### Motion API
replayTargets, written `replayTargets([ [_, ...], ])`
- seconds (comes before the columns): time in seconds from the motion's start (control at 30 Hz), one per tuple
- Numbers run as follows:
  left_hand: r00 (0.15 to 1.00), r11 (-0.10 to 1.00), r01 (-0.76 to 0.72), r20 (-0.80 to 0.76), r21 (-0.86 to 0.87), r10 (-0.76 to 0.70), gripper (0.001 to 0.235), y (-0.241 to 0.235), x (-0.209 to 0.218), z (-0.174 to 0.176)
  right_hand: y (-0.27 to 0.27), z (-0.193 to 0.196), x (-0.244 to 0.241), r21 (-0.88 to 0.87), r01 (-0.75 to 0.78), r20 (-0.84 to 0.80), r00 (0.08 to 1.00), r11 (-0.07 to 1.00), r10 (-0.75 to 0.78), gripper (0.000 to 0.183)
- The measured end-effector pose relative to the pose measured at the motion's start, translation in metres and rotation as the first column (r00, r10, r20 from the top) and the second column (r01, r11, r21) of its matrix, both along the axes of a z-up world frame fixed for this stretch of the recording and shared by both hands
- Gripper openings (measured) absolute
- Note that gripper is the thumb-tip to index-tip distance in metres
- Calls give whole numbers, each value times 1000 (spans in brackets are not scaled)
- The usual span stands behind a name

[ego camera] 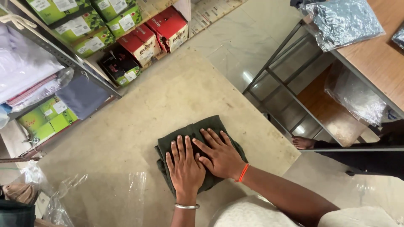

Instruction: The person folds a dark green shirt on a table, smoothing it flat and folding the sleeves and body into a neat rectangle, then wraps the folded shirt in a clear plastic bag. They then take an olive green shirt, unfold it, and spread it flat on the table to begin folding it.

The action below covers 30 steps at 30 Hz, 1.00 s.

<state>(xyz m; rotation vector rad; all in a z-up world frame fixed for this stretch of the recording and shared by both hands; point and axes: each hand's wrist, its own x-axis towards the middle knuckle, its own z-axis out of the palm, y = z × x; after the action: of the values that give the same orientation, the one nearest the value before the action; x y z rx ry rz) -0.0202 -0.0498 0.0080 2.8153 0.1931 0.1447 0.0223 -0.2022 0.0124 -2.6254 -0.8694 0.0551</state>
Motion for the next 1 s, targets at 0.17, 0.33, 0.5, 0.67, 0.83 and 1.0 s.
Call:
replayTargets([
  [0.17, 999, 993, 32, 48, -112, -26, 62, 12, -7, -15, -7, -5, -10, 91, -40, 127, 992, 995, 28, 72],
  [0.33, 953, 853, -119, 183, -508, 242, 46, 40, -58, 6, -14, 41, -26, 25, -348, -49, 936, 937, 349, 83],
  [0.5, 830, 747, -214, 286, -630, 479, 34, 53, -117, -25, -11, 37, -31, -62, -389, 5, 921, 919, 390, 85],
  [0.67, 760, 622, -251, 247, -742, 601, 29, 53, -150, -77, -6, 34, -28, -164, -422, 21, 902, 892, 431, 75],
  [0.83, 749, 499, -180, 211, -848, 629, 35, 58, -152, -80, -2, 72, -5, -57, -416, -39, 909, 908, 414, 70],
  [1.0, 759, 443, -158, 178, -883, 627, 42, 63, -153, -91, -5, 143, 18, 190, -200, -212, 948, 961, 239, 60],
])
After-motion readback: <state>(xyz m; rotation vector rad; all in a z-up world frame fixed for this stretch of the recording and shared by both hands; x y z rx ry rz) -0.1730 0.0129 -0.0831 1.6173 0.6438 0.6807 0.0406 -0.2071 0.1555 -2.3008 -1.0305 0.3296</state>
